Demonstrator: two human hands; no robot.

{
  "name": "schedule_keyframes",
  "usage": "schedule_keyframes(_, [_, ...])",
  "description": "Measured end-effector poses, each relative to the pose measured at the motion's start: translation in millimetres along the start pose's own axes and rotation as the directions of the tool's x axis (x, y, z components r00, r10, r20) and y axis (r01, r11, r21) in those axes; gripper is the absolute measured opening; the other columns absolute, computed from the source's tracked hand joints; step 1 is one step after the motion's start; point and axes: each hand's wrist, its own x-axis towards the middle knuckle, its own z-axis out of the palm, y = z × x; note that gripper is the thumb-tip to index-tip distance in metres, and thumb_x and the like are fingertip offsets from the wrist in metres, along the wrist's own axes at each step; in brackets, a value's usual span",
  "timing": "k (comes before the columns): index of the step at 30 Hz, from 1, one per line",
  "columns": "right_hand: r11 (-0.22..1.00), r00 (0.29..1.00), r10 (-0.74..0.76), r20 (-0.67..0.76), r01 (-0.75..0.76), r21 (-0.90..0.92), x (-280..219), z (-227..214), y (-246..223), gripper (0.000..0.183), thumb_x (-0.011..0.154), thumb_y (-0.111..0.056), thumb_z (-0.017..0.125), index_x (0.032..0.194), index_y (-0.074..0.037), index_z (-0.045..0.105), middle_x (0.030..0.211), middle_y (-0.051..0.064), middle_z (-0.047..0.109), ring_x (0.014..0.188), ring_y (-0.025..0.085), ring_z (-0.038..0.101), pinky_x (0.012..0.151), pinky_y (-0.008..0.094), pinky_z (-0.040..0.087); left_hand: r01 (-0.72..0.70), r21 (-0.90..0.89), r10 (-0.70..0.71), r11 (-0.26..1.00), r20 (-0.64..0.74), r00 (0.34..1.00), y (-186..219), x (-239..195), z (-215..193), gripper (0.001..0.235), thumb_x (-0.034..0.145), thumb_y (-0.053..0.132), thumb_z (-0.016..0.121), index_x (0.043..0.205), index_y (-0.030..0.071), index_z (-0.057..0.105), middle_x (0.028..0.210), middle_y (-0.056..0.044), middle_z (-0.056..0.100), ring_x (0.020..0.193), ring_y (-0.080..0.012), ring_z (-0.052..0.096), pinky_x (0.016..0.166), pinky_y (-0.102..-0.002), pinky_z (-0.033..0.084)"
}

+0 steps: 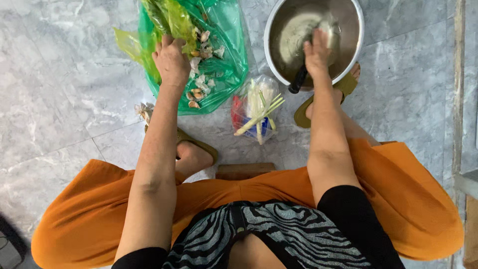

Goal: The person sits on the floor and uses a knife to peel garlic cloves. They separate the cloves from the bulb, remove the skins, and place the peeled cloves into a metal bowl.

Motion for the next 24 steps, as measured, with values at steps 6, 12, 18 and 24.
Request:
schedule_keyframes(6, [0.619, 0.965, 0.262, -0.024, -0.149, 0.771, 1, 33, 51, 0.033, 0.099, -0.019, 0.067, 0.124, 0.003, 0.065, 0.119, 0.021, 0.07, 0.106, 0.033, 0.066, 0.095, 0.049, 0.053, 0.032, -0.064, -0.032, 0.997, -0.006, 0.999, -13, -2, 5, 0.011, 0.088, 0.005, 0.077, 0.093, 0.014, 0.074, 0.103, -0.011, 0.068, 0.101, -0.0352, 0.065, 0.087, -0.048, 0.05])
schedule_keyframes(12, [0.243, 0.846, 0.254, 0.469, -0.525, 0.816, -9, 11, 38, 0.016, 0.101, 0.001, 0.052, 0.117, 0.006, 0.052, 0.088, 0.022, 0.069, 0.066, 0.03, 0.071, 0.053, 0.038, 0.057, -0.132, -0.018, 0.132, 0.991, 0.004, 0.991, -46, -7, 9, 0.036, 0.066, -0.001, 0.067, 0.099, 0.013, 0.077, 0.094, -0.015, 0.073, 0.084, -0.0382, 0.071, 0.07, -0.053, 0.055])
schedule_keyframes(18, [0.639, 0.979, 0.046, 0.2, -0.182, 0.748, -20, -50, 18, 0.03, 0.111, -0.001, 0.052, 0.141, -0.006, 0.054, 0.095, 0.012, 0.066, 0.067, 0.016, 0.059, 0.05, 0.03, 0.043, -0.014, -0.093, 0.02, 0.996, 0.065, 0.998, -51, 4, 13, 0.002, 0.083, 0.01, 0.075, 0.084, 0.009, 0.073, 0.087, -0.012, 0.073, 0.08, -0.0358, 0.07, 0.076, -0.049, 0.053])
schedule_keyframes(24, [0.587, 0.951, 0.178, 0.254, -0.309, 0.748, -23, -55, -4, 0.023, 0.113, -0.01, 0.046, 0.13, -0.002, 0.059, 0.1, 0.01, 0.075, 0.08, 0.019, 0.079, 0.058, 0.033, 0.065, -0.019, 0.029, 0.019, 0.999, 0.02, 1.0, -56, -10, 64, 0.015, 0.071, 0.004, 0.071, 0.071, 0.018, 0.076, 0.081, -0.013, 0.073, 0.077, -0.0341, 0.072, 0.068, -0.047, 0.057])
